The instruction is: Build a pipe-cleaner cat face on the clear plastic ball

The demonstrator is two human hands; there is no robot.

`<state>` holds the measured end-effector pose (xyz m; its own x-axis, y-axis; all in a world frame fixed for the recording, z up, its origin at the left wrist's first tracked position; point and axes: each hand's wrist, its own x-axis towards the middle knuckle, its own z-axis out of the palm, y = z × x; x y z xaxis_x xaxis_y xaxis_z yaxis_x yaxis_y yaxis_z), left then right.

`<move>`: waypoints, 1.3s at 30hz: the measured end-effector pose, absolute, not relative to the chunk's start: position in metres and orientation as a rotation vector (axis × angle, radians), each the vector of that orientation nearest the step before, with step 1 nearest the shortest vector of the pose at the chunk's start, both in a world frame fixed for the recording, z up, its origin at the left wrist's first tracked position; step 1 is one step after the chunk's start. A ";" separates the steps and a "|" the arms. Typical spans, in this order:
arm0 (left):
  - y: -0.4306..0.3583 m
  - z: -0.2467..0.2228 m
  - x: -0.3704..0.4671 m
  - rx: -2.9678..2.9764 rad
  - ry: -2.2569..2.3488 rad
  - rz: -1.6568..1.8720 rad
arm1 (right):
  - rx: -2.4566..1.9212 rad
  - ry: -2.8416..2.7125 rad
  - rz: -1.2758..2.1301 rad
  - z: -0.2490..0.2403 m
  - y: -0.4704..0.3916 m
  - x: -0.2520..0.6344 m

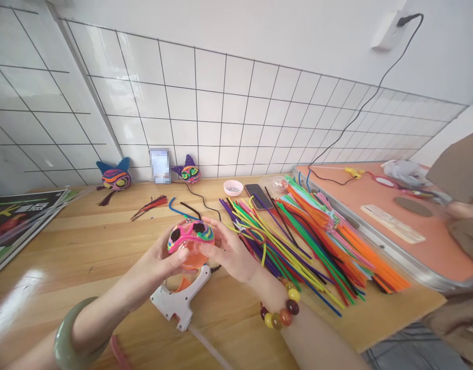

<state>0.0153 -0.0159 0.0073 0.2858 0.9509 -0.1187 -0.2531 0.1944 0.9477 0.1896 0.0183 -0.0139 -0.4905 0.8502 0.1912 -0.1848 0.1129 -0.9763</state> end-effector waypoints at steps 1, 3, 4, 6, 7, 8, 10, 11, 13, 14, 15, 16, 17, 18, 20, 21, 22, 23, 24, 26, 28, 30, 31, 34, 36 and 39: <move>-0.017 0.009 0.016 1.010 0.901 1.023 | -0.692 -1.531 1.512 -0.014 0.018 0.189; -0.017 0.010 0.017 1.012 0.909 1.023 | -0.703 -1.543 1.488 -0.015 0.018 0.190; -0.017 0.010 0.017 1.016 0.907 1.023 | -0.701 -1.554 1.476 -0.015 0.018 0.190; -0.017 0.009 0.016 1.030 0.897 1.023 | -0.694 -1.578 1.455 -0.015 0.018 0.190; -0.017 0.009 0.016 1.038 0.890 1.028 | -0.688 -1.587 1.446 -0.015 0.017 0.190; -0.017 0.008 0.016 1.045 0.883 1.037 | -0.682 -1.597 1.440 -0.015 0.017 0.191; -0.017 0.008 0.016 1.054 0.877 1.063 | -0.665 -1.613 1.428 -0.015 0.017 0.191; -0.018 0.009 0.017 1.057 0.880 1.079 | -0.658 -1.620 1.425 -0.015 0.017 0.191; -0.019 0.010 0.017 1.065 0.888 1.101 | -0.646 -1.633 1.421 -0.015 0.017 0.191; -0.020 0.011 0.018 1.074 0.890 1.100 | -0.643 -1.638 1.419 -0.015 0.017 0.191; -0.020 0.011 0.018 1.083 0.887 1.094 | -0.646 -1.640 1.417 -0.016 0.017 0.191; -0.020 0.011 0.018 1.093 0.879 1.087 | -0.651 -1.641 1.416 -0.016 0.017 0.191; -0.019 0.010 0.017 1.102 0.871 1.082 | -0.655 -1.640 1.414 -0.017 0.016 0.191; -0.019 0.010 0.017 1.111 0.861 1.080 | -0.661 -1.638 1.414 -0.017 0.016 0.191; -0.018 0.008 0.017 1.119 0.842 1.087 | -0.671 -1.632 1.418 -0.018 0.016 0.192; -0.017 0.007 0.017 1.120 0.838 1.093 | -0.674 -1.632 1.419 -0.018 0.016 0.192; -0.017 0.006 0.017 1.121 0.836 1.098 | -0.677 -1.633 1.419 -0.018 0.016 0.192; -0.017 0.006 0.017 1.121 0.834 1.102 | -0.677 -1.635 1.418 -0.018 0.016 0.192; -0.018 0.006 0.018 1.119 0.834 1.106 | -0.673 -1.638 1.415 -0.018 0.016 0.192; -0.018 0.006 0.018 1.116 0.833 1.115 | -0.658 -1.648 1.407 -0.018 0.016 0.192; -0.019 0.006 0.018 1.121 0.834 1.116 | -0.645 -1.656 1.403 -0.017 0.016 0.192; -0.019 0.006 0.018 1.129 0.835 1.111 | -0.640 -1.664 1.404 -0.017 0.016 0.192; -0.019 0.007 0.018 1.132 0.835 1.113 | -0.638 -1.664 1.404 -0.017 0.016 0.192; -0.019 0.007 0.019 1.127 0.839 1.128 | -0.640 -1.666 1.402 -0.016 0.016 0.192; -0.019 0.007 0.019 1.127 0.841 1.134 | -0.647 -1.672 1.397 -0.015 0.016 0.192; -0.019 0.006 0.018 1.164 0.840 1.117 | -0.655 -1.683 1.397 -0.014 0.015 0.192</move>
